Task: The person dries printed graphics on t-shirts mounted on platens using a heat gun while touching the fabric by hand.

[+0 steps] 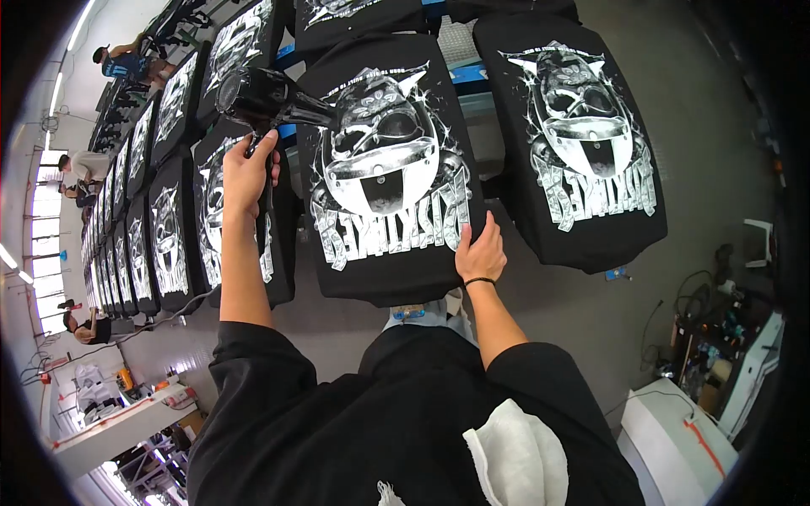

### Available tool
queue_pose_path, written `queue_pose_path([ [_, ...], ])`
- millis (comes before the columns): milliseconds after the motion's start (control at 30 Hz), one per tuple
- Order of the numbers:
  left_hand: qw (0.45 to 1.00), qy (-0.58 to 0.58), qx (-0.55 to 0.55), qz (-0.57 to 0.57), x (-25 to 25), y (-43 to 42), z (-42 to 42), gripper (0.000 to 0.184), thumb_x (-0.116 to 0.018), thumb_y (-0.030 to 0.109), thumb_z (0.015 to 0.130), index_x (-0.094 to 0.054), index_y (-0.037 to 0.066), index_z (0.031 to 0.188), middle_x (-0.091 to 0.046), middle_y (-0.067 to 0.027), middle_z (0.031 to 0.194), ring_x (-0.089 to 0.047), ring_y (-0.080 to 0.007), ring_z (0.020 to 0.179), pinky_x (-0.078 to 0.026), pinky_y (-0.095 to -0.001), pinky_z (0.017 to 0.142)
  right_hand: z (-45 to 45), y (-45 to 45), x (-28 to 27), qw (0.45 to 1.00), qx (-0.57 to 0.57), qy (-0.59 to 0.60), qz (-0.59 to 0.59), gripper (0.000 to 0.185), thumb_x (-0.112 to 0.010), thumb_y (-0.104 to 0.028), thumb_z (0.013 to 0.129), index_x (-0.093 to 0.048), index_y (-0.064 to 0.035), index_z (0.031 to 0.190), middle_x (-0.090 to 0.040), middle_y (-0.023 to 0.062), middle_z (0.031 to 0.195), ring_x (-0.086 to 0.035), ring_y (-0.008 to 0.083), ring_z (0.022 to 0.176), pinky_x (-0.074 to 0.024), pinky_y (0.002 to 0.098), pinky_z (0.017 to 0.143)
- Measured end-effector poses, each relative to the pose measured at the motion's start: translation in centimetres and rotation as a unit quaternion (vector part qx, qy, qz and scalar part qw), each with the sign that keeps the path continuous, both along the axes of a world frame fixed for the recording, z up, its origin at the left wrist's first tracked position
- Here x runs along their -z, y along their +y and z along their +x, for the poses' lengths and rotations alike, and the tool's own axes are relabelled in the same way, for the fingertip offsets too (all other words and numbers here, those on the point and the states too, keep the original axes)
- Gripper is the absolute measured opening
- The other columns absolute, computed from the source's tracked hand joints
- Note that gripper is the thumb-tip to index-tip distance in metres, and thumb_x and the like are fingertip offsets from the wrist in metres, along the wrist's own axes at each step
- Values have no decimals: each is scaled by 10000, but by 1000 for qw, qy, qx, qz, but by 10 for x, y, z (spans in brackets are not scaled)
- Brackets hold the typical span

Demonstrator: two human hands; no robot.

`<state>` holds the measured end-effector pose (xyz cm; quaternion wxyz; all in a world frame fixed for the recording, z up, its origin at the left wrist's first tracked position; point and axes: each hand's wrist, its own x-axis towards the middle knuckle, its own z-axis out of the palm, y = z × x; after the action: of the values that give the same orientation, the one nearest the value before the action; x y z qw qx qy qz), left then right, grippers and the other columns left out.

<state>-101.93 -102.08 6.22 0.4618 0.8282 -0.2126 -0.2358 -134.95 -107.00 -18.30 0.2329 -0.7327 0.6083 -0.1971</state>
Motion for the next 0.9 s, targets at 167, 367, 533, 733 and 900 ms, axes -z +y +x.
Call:
queue_pose_path([
  [167,1000,-4,-3,-3,-2,-5,10,334,-701,257,922,-593,-22,1068,-585,-10,687,-518,-76,518,-409,-237,462,0,3,4,1000,3,-3,-4,617,-525,-466,958,-447,-42,1400,-596,161,1220,-591,371,1084,-510,481,844],
  [367,1000,-8,15,-15,19,-21,53,586,-711,256,910,-514,-89,1341,-571,-15,656,-508,-80,497,-405,-247,445,0,3,1,1000,1,-11,9,612,-523,-440,962,-429,-53,1428,-597,168,1223,-582,382,1113,-496,489,861],
  [533,999,-35,-4,6,29,-33,72,295,-707,274,911,-619,-8,921,-577,-15,646,-514,-84,489,-400,-258,441,0,3,0,1000,0,-6,16,609,-523,-444,961,-440,-53,1420,-598,172,1227,-583,382,1111,-494,492,864],
  [733,998,18,41,-33,41,-66,49,272,-710,259,909,-642,-4,917,-582,-7,629,-510,-75,469,-406,-255,426,0,2,3,1000,-3,2,-3,604,-530,-438,960,-447,-46,1412,-598,178,1233,-586,387,1107,-494,490,864],
  [900,993,46,88,-58,40,-90,20,257,-717,240,903,-667,2,983,-595,-5,644,-519,-65,485,-403,-241,424,1,2,1,1000,0,3,-6,598,-531,-438,960,-454,-45,1404,-606,184,1219,-593,392,1101,-496,489,867],
])
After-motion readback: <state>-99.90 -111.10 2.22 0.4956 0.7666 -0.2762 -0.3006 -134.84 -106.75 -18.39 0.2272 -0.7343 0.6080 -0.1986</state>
